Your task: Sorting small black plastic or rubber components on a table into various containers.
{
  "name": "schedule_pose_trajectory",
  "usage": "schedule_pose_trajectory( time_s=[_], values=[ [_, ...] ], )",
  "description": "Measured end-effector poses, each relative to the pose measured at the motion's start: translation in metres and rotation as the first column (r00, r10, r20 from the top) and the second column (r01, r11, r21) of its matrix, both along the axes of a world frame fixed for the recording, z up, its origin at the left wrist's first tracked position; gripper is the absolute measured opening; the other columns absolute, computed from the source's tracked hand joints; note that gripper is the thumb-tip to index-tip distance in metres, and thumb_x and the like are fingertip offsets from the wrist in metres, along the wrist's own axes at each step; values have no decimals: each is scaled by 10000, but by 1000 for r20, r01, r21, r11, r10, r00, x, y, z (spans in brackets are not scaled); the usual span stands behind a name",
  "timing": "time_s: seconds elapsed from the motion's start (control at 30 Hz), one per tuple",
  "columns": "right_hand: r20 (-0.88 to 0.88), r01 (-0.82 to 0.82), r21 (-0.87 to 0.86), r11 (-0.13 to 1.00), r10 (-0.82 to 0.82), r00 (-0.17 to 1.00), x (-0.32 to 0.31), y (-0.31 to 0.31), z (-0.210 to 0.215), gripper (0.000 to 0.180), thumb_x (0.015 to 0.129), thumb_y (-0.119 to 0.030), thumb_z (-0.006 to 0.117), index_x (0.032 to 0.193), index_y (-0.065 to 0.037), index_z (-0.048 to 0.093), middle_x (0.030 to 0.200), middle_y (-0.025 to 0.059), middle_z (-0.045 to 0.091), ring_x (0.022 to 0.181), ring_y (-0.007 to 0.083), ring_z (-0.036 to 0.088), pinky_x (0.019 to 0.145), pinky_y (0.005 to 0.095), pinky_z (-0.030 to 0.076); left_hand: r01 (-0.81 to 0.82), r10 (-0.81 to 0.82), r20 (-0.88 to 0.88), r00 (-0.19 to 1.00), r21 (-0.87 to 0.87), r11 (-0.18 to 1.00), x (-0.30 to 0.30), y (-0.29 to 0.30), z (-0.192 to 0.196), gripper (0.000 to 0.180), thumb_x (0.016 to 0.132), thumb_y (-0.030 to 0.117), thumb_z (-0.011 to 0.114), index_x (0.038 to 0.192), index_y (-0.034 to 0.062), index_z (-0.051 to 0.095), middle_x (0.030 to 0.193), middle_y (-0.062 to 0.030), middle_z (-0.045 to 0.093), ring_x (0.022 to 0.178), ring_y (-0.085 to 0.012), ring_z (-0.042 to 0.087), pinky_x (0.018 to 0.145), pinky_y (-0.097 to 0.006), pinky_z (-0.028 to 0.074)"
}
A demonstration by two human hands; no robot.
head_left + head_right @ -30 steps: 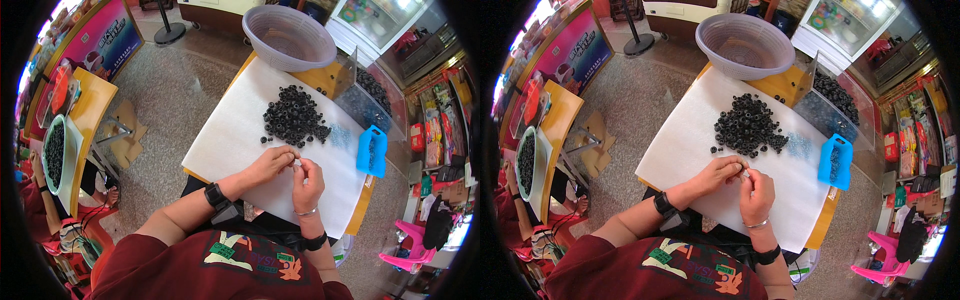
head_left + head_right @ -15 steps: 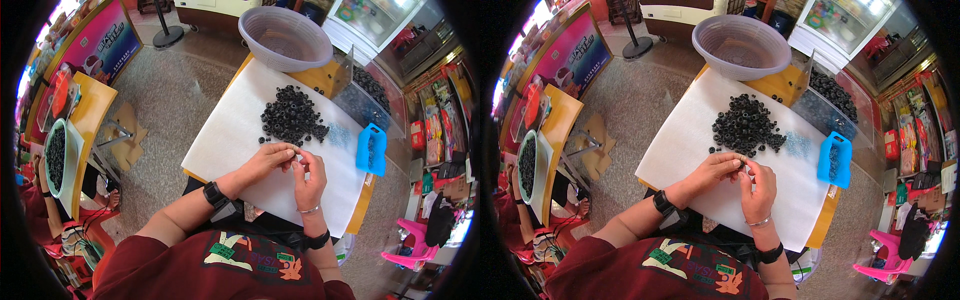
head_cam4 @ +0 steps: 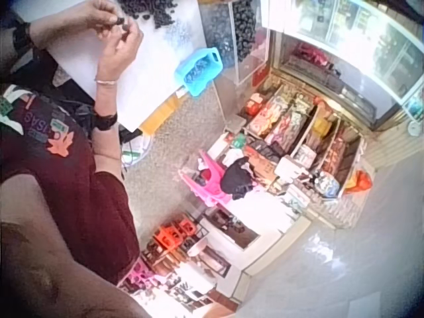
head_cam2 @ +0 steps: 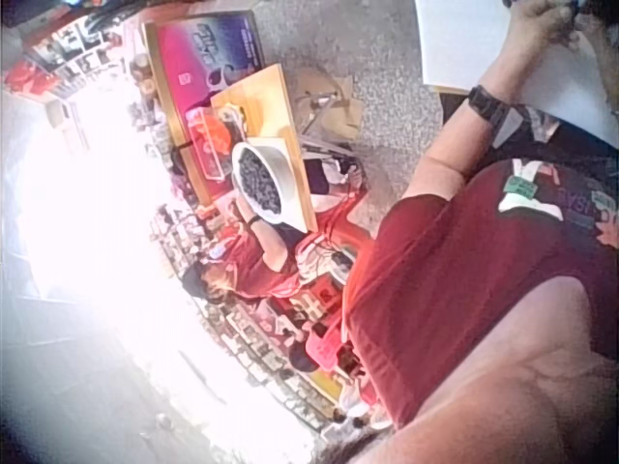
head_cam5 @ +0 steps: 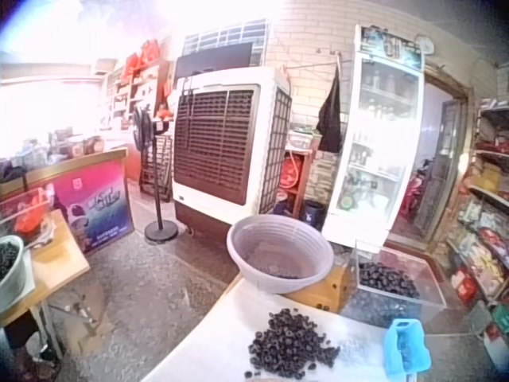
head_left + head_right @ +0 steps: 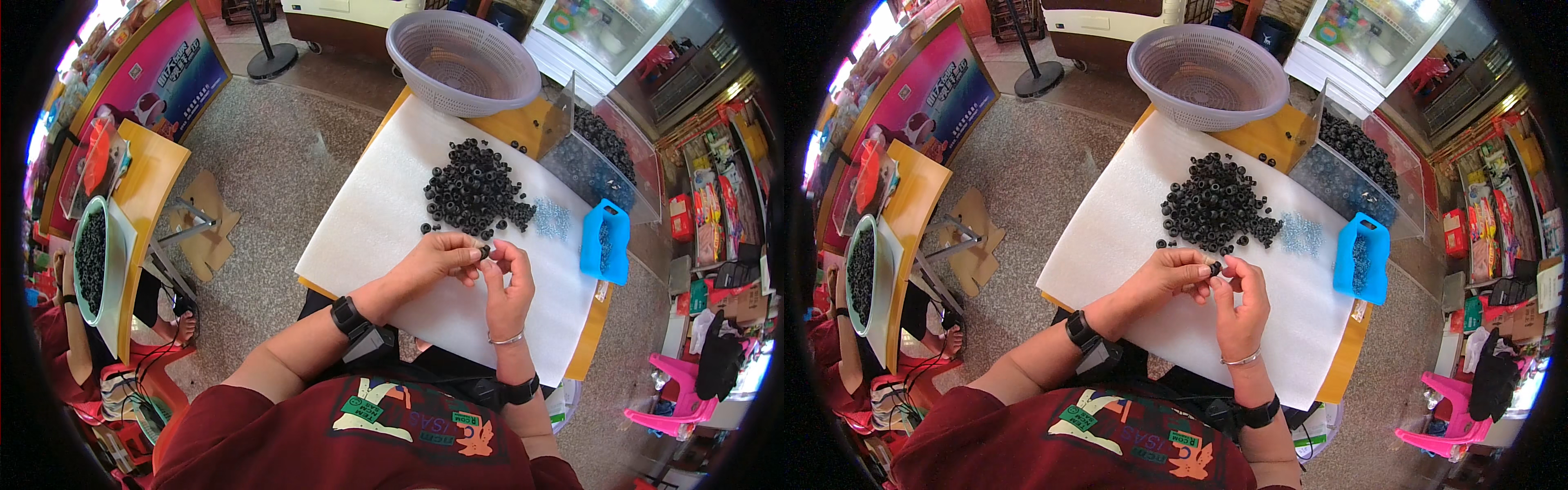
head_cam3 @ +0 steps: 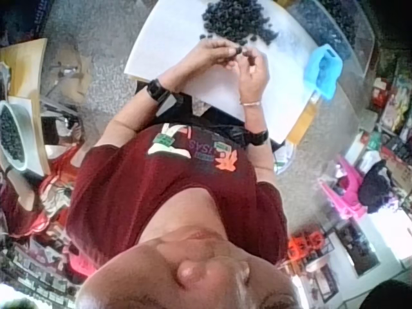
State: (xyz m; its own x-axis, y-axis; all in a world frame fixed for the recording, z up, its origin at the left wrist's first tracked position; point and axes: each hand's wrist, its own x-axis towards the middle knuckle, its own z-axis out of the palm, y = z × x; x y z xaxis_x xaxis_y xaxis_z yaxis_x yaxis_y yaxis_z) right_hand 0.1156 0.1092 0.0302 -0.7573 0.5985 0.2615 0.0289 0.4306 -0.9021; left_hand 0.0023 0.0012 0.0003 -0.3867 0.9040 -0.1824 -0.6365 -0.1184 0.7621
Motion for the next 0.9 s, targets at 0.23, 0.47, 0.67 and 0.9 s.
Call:
schedule_pose_trajectory(
  time_s=[0.23, 0.47, 0.67, 0.9],
  values=[
    [15, -48, 404, 913, 46, 999, -1, 2, 0, 280, 776, -59, 622, 1054, -40, 601, 956, 105, 578, 835, 233, 535, 704, 324, 451, -28, 28, -29, 999, 27, 999, 0, 0, -4, 148, 891, 167, 617, 918, 26, 651, 803, -24, 634, 728, -104, 602, 694, -245, 514],
    [-58, -9, 583, 812, 53, 997, 1, 3, -1, 275, 744, -49, 638, 1017, -36, 611, 894, 97, 584, 780, 255, 528, 702, 342, 426, 19, -21, 58, 998, 32, 999, 0, -1, -5, 183, 904, 176, 594, 926, 5, 656, 787, -45, 640, 706, -122, 603, 684, -260, 512],
    [-121, 20, 485, 875, 44, 992, 2, 5, -3, 194, 765, -36, 637, 956, -16, 610, 851, 99, 587, 718, 228, 538, 599, 307, 457, 21, -22, 57, 998, 22, 1000, -1, 1, -3, 219, 918, 171, 567, 962, -26, 651, 844, -72, 648, 726, -130, 600, 683, -270, 513],
    [-97, 18, 442, 897, 28, 995, 8, 8, 3, 192, 759, -46, 662, 940, -14, 607, 839, 93, 585, 695, 197, 552, 594, 278, 466, 55, -57, 32, 998, 38, 998, -2, 1, 1, 229, 928, 162, 544, 1003, -35, 633, 884, -88, 645, 760, -148, 603, 724, -294, 508]
  ],
)
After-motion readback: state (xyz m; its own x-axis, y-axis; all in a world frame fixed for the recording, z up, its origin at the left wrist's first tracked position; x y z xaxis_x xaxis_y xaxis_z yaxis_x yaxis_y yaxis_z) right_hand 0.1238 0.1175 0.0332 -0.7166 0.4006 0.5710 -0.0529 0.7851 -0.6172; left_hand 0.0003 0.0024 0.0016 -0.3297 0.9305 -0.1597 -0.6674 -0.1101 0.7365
